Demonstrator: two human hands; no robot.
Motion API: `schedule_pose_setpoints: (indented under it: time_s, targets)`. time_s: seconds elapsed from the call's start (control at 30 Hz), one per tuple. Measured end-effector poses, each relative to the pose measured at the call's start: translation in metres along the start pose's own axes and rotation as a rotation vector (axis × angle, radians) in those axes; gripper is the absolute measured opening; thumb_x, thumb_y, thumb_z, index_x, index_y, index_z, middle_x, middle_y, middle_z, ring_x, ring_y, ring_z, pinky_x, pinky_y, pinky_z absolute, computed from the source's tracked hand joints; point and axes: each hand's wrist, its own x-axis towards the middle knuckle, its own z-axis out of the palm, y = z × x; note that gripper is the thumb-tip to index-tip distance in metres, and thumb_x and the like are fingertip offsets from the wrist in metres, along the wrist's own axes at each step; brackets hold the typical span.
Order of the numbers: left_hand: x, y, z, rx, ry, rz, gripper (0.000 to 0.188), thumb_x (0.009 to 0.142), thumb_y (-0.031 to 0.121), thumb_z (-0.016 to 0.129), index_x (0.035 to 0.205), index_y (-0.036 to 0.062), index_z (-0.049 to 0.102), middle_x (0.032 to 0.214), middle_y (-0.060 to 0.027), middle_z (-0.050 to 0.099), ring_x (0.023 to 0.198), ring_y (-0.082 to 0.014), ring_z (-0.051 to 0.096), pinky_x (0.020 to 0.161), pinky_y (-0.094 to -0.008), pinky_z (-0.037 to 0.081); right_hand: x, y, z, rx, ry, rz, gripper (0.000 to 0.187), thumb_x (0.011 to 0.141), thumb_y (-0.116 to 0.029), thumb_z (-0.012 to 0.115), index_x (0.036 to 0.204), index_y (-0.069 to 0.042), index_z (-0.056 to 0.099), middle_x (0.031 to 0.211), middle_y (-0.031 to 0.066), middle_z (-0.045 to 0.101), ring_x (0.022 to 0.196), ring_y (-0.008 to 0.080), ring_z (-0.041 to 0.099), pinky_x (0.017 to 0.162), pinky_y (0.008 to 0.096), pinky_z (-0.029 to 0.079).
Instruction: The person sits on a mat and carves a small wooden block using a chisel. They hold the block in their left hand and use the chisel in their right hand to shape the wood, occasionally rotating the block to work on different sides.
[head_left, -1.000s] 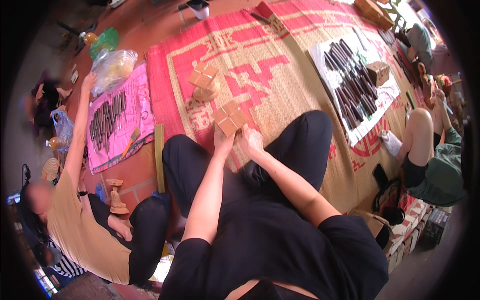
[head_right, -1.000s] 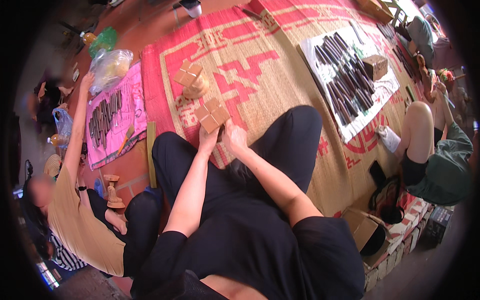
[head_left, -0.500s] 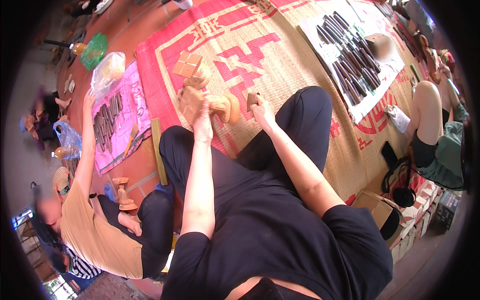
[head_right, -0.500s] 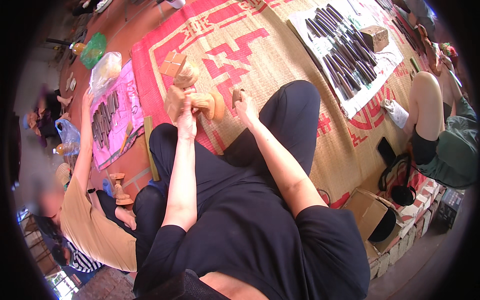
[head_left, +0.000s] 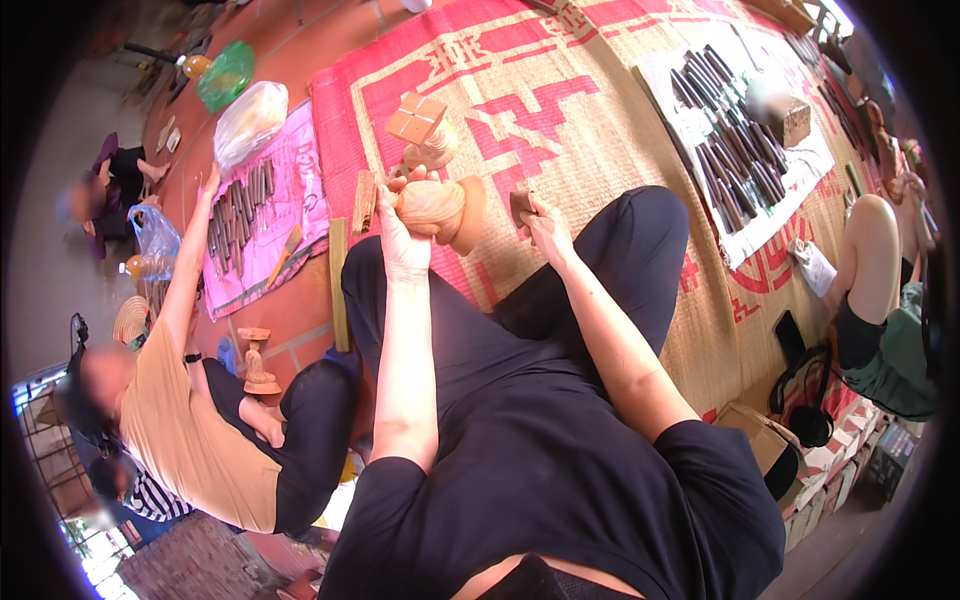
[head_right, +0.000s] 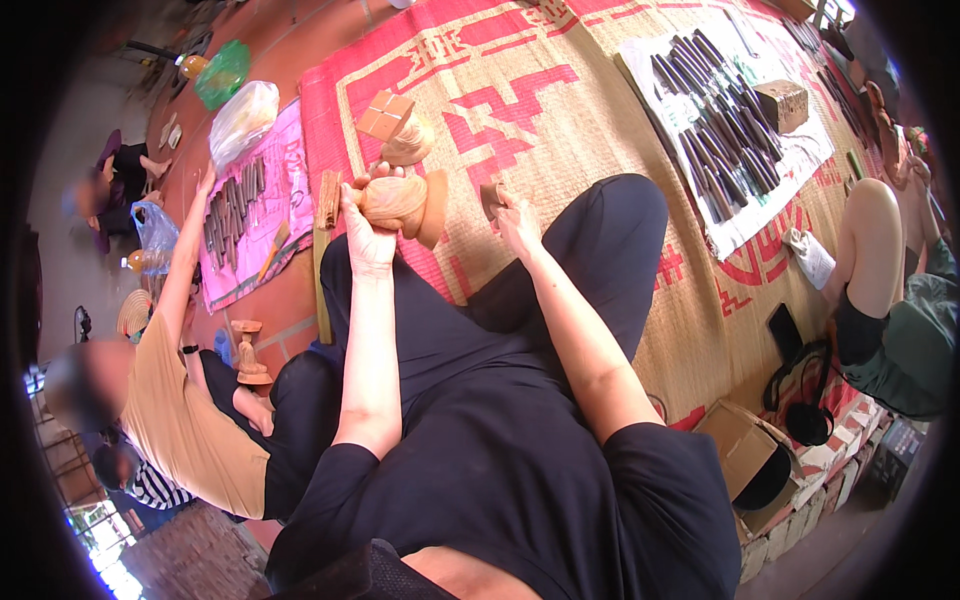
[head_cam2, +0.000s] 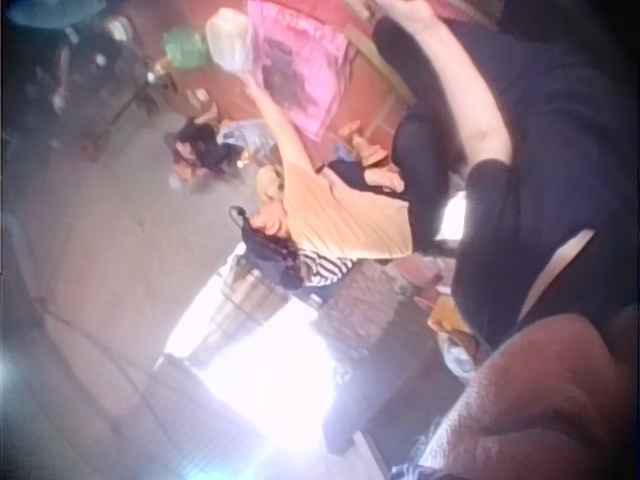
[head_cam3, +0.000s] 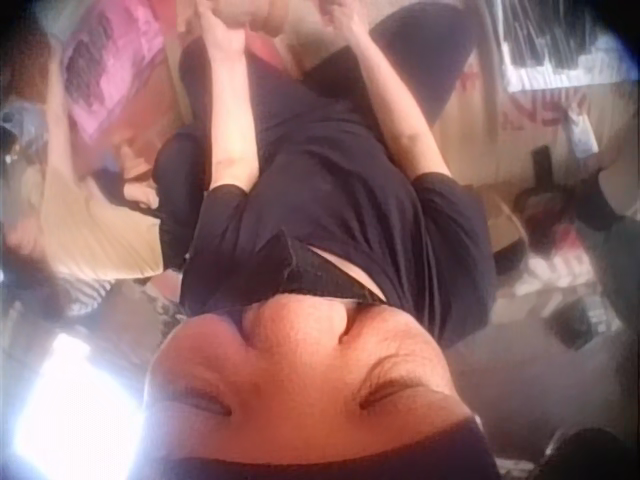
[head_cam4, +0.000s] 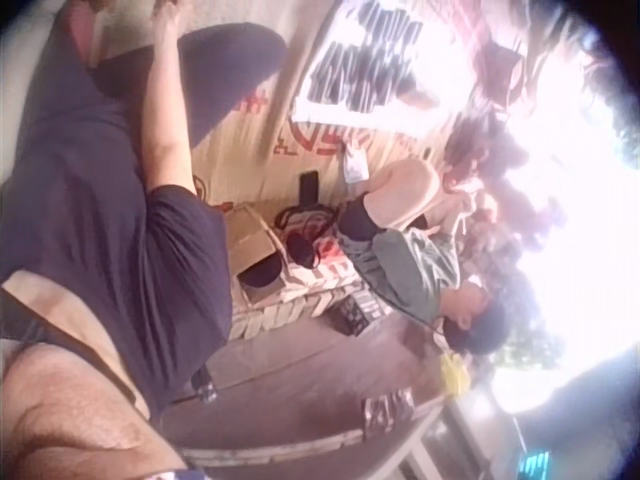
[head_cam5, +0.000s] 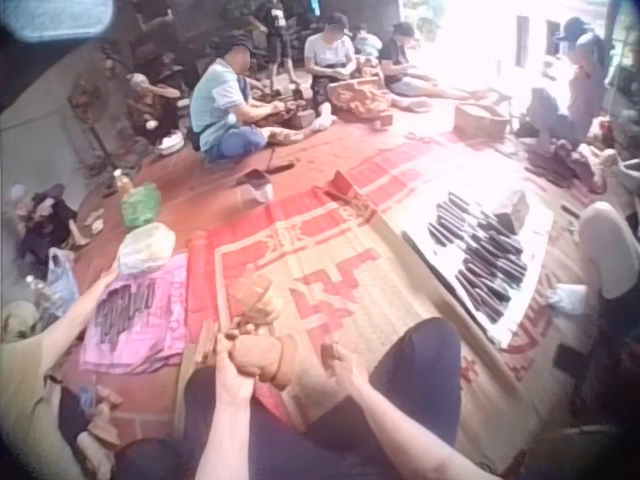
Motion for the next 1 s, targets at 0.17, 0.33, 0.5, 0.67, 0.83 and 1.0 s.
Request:
schedule_pose_setpoints:
  time_s: [0.17, 0.33, 0.5, 0.67, 0.83, 1.0]
  targets:
    - [-0.002, 0.004, 0.011, -0.020, -0.007, 0.018, 0.035, 0.089, 0.041, 0.049, 0.097, 0.0076, 0.056, 0.109, -0.0170, 0.058, 0.107, -0.0367, 0.052, 0.096, -0.0496, 0.039, -0.001, 0.000, 0.004, -0.155, -0.016, 0.013, 0.017, 0.085, -0.016, 0.051, 0.094, -0.008, 0.062, 0.061, 0.0030, 0.056, 0.051, 0.0077, 0.052, 0.045, 0.0247, 0.041]
    - [-0.004, 0.010, 0.020, -0.024, -0.064, 0.013, 0.035, 0.090, 0.040, 0.047, 0.097, 0.0077, 0.057, 0.110, -0.0170, 0.058, 0.107, -0.0365, 0.052, 0.095, -0.0506, 0.039, -0.003, 0.003, 0.005, -0.092, 0.018, 0.032, 0.029, 0.085, -0.023, 0.057, 0.110, -0.011, 0.062, 0.063, 0.0036, 0.060, 0.055, 0.0106, 0.055, 0.053, 0.0261, 0.043]
    - [-0.007, 0.014, 0.028, -0.024, -0.066, 0.031, 0.034, 0.089, 0.040, 0.048, 0.098, 0.0086, 0.057, 0.109, -0.0170, 0.058, 0.108, -0.0361, 0.052, 0.094, -0.0507, 0.040, -0.002, 0.008, 0.007, -0.075, 0.029, -0.021, 0.026, 0.083, -0.020, 0.059, 0.105, -0.008, 0.064, 0.065, 0.0045, 0.061, 0.057, 0.0106, 0.056, 0.054, 0.0258, 0.044]
    - [-0.011, 0.020, 0.033, -0.039, -0.072, 0.036, 0.032, 0.089, 0.039, 0.050, 0.098, 0.0090, 0.057, 0.109, -0.0173, 0.058, 0.108, -0.0358, 0.051, 0.094, -0.0500, 0.041, -0.003, 0.007, 0.006, -0.228, 0.007, -0.026, 0.021, 0.084, -0.024, 0.059, 0.099, -0.009, 0.065, 0.064, 0.0025, 0.059, 0.053, 0.0080, 0.052, 0.051, 0.0255, 0.042]
    - [-0.011, 0.022, 0.031, 0.011, -0.047, 0.072, 0.031, 0.088, 0.038, 0.051, 0.098, 0.0093, 0.056, 0.108, -0.0177, 0.058, 0.107, -0.0356, 0.052, 0.094, -0.0495, 0.040, -0.010, -0.006, 0.005, -0.277, -0.016, 0.017, 0.023, 0.079, -0.019, 0.062, 0.099, -0.008, 0.065, 0.066, 0.0050, 0.062, 0.056, 0.0126, 0.056, 0.056, 0.0275, 0.043]
    - [-0.011, 0.021, 0.029, 0.010, -0.034, 0.074, 0.031, 0.088, 0.038, 0.052, 0.099, 0.0094, 0.055, 0.108, -0.0181, 0.057, 0.107, -0.0359, 0.052, 0.094, -0.0505, 0.040, -0.006, 0.003, 0.006, -0.333, -0.015, -0.042, 0.018, 0.080, -0.019, 0.062, 0.096, -0.010, 0.065, 0.060, 0.0010, 0.057, 0.046, 0.0082, 0.049, 0.044, 0.0258, 0.038]
